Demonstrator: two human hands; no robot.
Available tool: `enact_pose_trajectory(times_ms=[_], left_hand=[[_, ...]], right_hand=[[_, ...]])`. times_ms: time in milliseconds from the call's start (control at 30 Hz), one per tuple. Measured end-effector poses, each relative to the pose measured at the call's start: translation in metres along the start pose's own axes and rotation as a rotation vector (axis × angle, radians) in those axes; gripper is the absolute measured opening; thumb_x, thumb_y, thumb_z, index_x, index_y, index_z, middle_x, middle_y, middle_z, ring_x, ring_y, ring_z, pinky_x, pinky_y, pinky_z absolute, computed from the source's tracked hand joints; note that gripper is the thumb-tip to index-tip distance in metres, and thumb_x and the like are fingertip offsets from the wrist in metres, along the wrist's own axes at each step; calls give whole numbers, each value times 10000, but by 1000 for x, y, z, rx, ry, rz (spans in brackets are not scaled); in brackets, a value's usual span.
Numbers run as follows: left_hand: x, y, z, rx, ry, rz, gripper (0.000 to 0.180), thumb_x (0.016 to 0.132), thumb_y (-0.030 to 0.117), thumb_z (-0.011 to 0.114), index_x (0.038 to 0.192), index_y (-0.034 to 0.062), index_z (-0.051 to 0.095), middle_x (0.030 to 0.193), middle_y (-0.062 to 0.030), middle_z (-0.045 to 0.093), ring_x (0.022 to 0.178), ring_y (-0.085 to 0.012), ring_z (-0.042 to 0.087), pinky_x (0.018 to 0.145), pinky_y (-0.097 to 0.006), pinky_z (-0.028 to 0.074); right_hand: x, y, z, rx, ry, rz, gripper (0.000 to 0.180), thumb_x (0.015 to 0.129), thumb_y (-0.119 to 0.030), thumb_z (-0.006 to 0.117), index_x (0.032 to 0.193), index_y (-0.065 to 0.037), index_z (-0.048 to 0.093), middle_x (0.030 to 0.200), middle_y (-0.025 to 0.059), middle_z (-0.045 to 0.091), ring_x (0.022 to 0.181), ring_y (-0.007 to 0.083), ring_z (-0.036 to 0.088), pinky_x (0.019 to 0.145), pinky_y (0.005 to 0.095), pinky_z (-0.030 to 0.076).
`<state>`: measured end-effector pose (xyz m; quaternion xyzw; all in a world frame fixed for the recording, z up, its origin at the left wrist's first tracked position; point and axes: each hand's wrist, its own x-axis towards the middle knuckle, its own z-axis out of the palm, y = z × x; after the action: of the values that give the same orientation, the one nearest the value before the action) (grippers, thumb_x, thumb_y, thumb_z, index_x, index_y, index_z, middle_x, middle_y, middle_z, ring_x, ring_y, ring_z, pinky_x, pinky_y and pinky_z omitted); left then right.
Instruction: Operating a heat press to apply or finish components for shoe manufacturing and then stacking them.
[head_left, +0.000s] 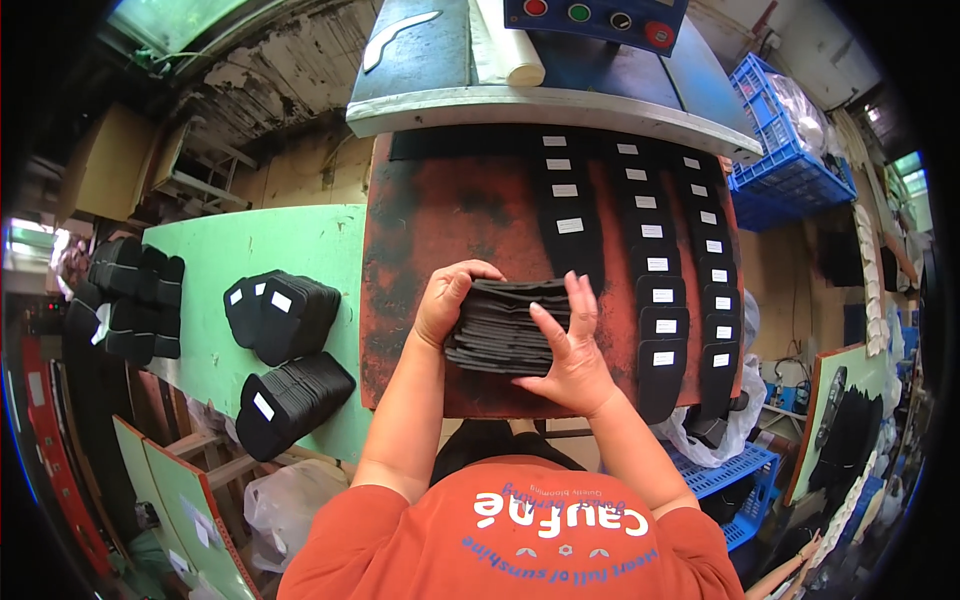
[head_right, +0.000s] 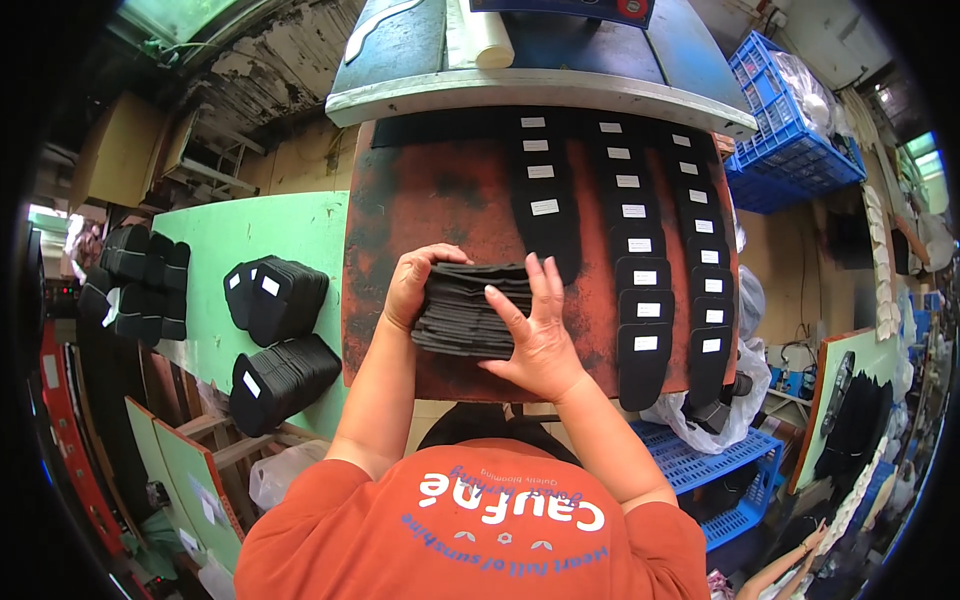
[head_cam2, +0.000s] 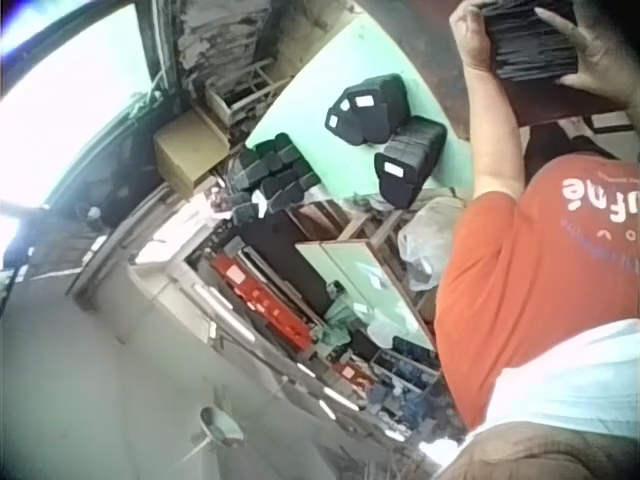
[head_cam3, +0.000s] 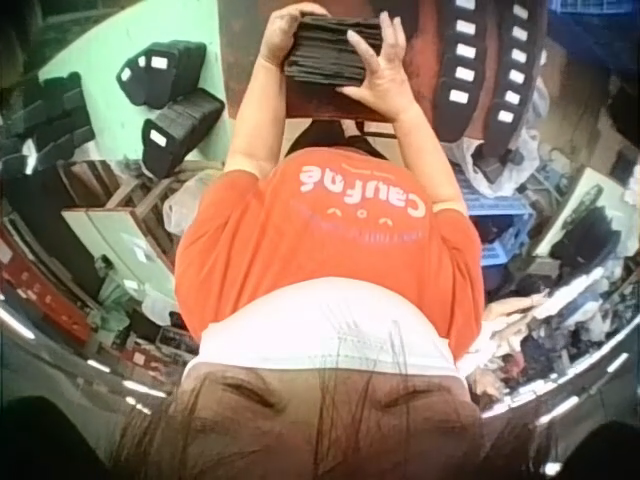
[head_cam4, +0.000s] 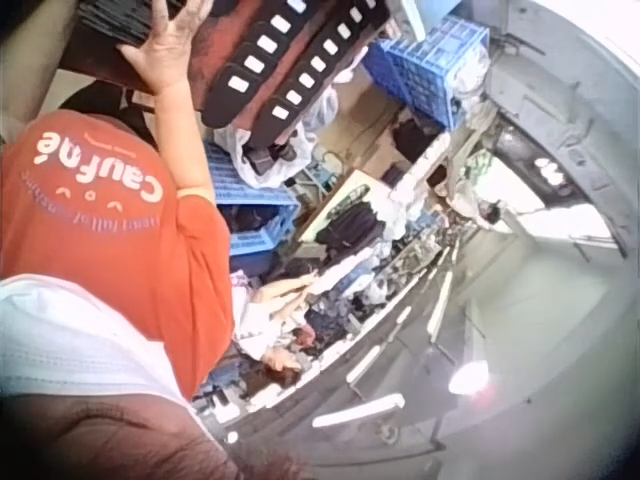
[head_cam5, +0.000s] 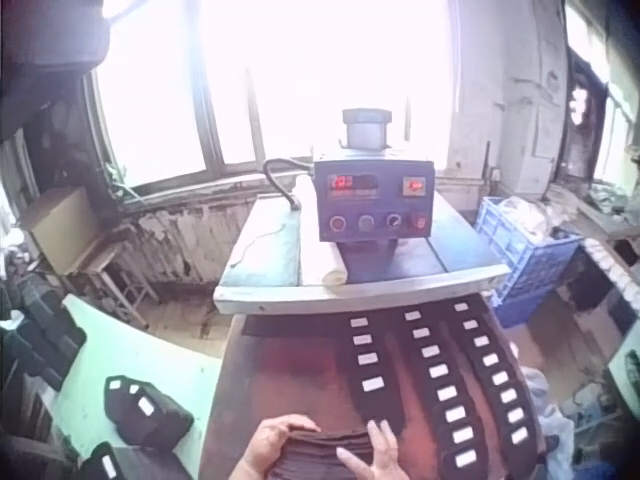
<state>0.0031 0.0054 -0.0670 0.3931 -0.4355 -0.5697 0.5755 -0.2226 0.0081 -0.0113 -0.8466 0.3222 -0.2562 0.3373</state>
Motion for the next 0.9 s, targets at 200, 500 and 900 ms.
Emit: enact_pose_trajectory(times_ms=[200,500,900], left_hand=[[-13,5,9,145,-15,46,622,859,558,497,1025,-32,606,1002,-99,607,938,-173,556,866,-288,413],[-57,0,38,217,57,111,998,775,720,440,1412,-13,207,1395,-168,314,1293,-226,300,1066,-320,216],[-230,17,27,670,270,325,204,811,172,653,930,12,609,949,-119,634,866,-263,602,765,-359,476]], right_hand=[[15,-11,-2,-376,-236,60,992,505,-385,810,1367,-232,343,1375,170,264,1300,372,215,1058,619,45],[10,-31,6,-560,-148,64,1132,497,-417,810,1425,-173,209,1414,177,200,1299,337,232,1044,633,79],[7,-48,22,-548,-130,44,1147,509,-189,823,1422,-35,145,1274,171,409,1200,328,385,1061,456,233]])
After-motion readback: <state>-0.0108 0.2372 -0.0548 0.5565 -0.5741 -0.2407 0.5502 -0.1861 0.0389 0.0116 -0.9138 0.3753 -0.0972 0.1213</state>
